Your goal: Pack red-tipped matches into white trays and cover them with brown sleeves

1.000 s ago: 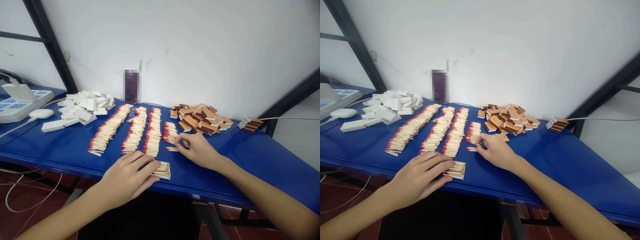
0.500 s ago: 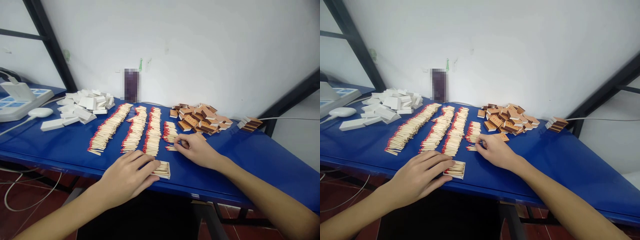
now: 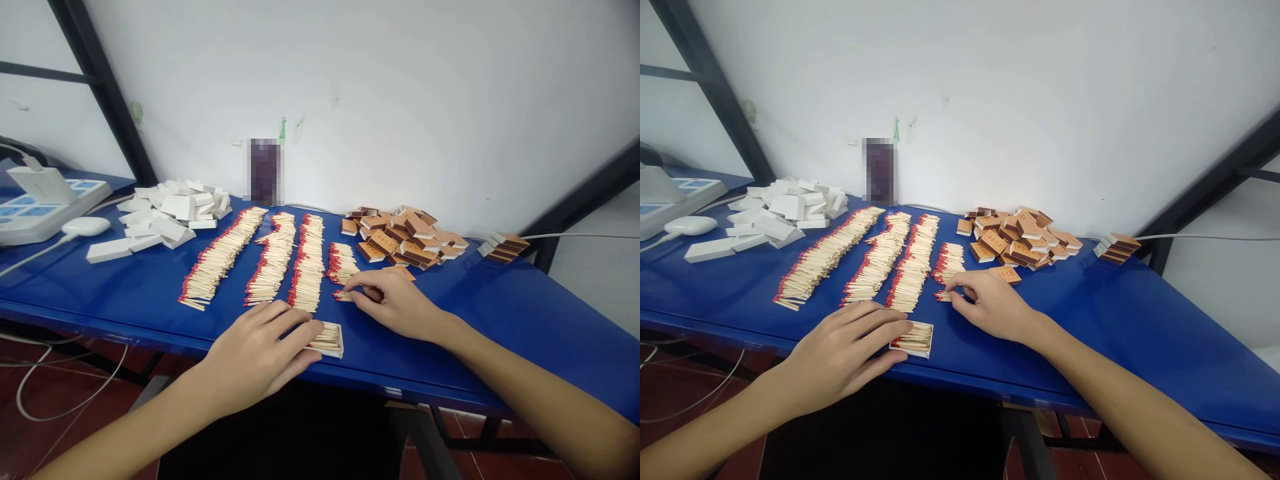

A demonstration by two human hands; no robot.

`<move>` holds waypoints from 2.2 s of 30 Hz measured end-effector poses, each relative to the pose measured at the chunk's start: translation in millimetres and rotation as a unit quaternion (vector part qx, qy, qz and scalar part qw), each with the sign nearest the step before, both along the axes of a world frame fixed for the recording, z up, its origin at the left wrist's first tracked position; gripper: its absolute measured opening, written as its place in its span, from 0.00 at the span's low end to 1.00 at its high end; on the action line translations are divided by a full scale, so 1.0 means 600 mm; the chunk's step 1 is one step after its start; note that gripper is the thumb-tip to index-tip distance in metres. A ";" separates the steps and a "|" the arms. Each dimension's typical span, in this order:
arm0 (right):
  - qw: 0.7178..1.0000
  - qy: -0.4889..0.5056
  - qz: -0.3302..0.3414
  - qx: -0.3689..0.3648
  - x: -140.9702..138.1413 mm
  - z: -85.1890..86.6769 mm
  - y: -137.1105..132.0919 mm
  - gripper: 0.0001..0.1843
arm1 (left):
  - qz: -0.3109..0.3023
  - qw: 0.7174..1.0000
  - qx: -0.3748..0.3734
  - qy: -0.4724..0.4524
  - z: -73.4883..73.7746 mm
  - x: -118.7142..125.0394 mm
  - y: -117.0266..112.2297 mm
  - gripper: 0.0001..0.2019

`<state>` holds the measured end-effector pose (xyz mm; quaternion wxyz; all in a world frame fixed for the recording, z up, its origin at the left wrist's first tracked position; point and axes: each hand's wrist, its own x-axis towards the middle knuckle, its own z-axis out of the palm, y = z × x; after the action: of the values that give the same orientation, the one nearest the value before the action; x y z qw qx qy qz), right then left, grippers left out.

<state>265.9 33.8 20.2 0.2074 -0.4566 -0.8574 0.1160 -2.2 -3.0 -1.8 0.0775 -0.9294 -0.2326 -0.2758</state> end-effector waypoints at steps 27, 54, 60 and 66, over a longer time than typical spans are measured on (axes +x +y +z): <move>0.998 -0.016 -0.030 0.043 0.001 0.002 -0.001 0.12 | 0.002 1.000 -0.003 0.004 -0.002 -0.001 0.001 0.11; 0.998 -0.032 -0.047 -0.019 0.005 0.003 0.002 0.13 | 0.004 1.000 0.007 -0.001 -0.005 -0.001 0.001 0.11; 0.998 -0.052 -0.019 -0.007 0.008 0.002 0.002 0.13 | 0.006 1.000 0.001 0.002 -0.006 -0.001 0.001 0.11; 0.995 0.004 -0.033 -0.091 0.008 0.004 0.005 0.13 | 0.011 1.000 -0.009 0.007 -0.006 -0.001 -0.002 0.11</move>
<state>270.9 37.1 22.5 0.1722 -0.5016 -0.8265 0.1889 -3.0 -3.9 -5.1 0.0741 -0.9293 -0.2444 -0.2667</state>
